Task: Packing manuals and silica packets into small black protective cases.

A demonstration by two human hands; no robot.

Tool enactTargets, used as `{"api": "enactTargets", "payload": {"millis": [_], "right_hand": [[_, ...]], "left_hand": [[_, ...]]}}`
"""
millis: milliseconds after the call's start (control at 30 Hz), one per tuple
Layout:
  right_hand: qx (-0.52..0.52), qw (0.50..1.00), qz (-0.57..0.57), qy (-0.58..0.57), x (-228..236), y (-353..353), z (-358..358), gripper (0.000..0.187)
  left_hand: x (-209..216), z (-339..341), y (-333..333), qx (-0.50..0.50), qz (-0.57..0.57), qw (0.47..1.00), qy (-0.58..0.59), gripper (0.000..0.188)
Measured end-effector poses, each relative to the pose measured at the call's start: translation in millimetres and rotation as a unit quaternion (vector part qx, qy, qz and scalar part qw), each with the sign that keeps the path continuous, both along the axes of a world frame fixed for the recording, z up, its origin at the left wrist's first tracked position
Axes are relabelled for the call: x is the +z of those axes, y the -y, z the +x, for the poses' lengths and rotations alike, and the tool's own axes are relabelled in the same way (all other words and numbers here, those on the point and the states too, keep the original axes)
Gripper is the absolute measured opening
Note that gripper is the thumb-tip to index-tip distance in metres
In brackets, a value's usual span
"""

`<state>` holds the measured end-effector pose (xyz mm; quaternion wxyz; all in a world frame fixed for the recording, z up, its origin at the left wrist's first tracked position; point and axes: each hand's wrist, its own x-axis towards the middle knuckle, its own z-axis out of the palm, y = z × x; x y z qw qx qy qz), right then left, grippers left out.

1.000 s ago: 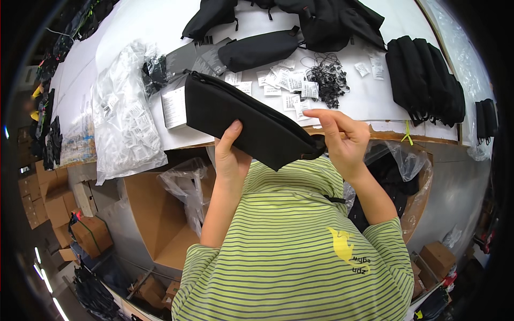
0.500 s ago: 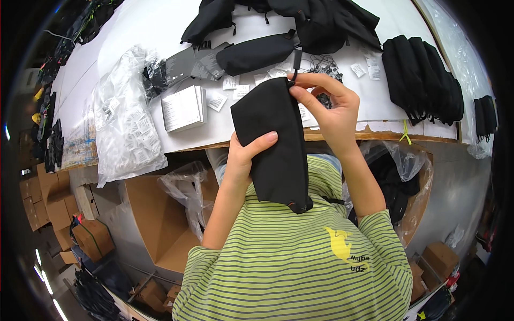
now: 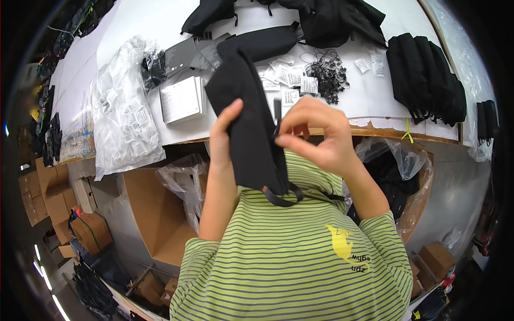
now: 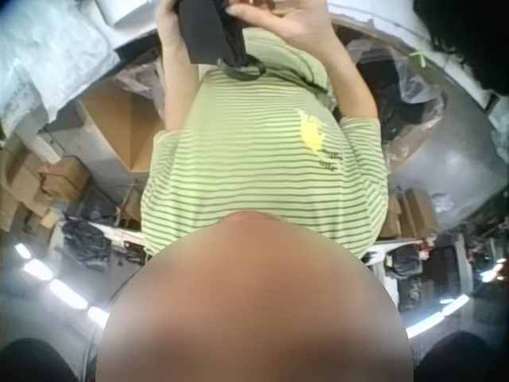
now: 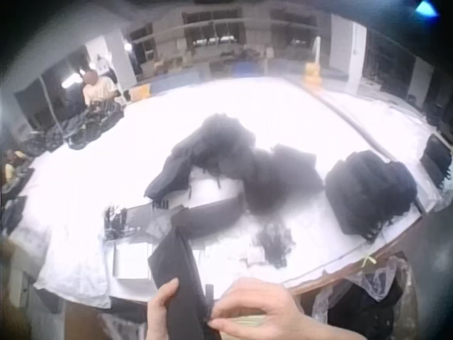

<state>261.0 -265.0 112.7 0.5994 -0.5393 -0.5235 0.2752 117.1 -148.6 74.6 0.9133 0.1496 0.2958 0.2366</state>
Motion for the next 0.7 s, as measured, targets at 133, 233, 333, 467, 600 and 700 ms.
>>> {"api": "enactTargets", "payload": {"millis": [133, 233, 333, 467, 600, 700], "right_hand": [[0.078, 0.997, -0.007, -0.014, 2, 10, -10, 0.011], [0.089, 0.996, -0.024, -0.012, 0, 11, -9, 0.011], [0.004, 0.995, -0.102, 0.012, 1, 12, -4, 0.015], [-0.142, 0.919, 0.033, 0.367, 6, 8, 3, 0.038], [-0.059, 0.894, 0.004, 0.445, -2, 2, -7, 0.056], [-0.053, 0.930, -0.039, 0.362, -4, 4, 7, 0.055]], "left_hand": [[2, -4, -21, 0.025, 0.023, 0.998, 0.045, 0.027], [-3, -6, -25, 0.043, 0.016, 0.998, 0.035, 0.026], [6, -5, -21, 0.103, 0.001, 0.994, -0.044, 0.028], [8, -1, -11, 0.127, 0.047, 0.986, -0.098, 0.032], [-2, -8, 1, 0.039, -0.046, 0.998, 0.017, 0.033], [-2, -19, 18, 0.002, -0.027, 0.999, 0.016, 0.041]]}}
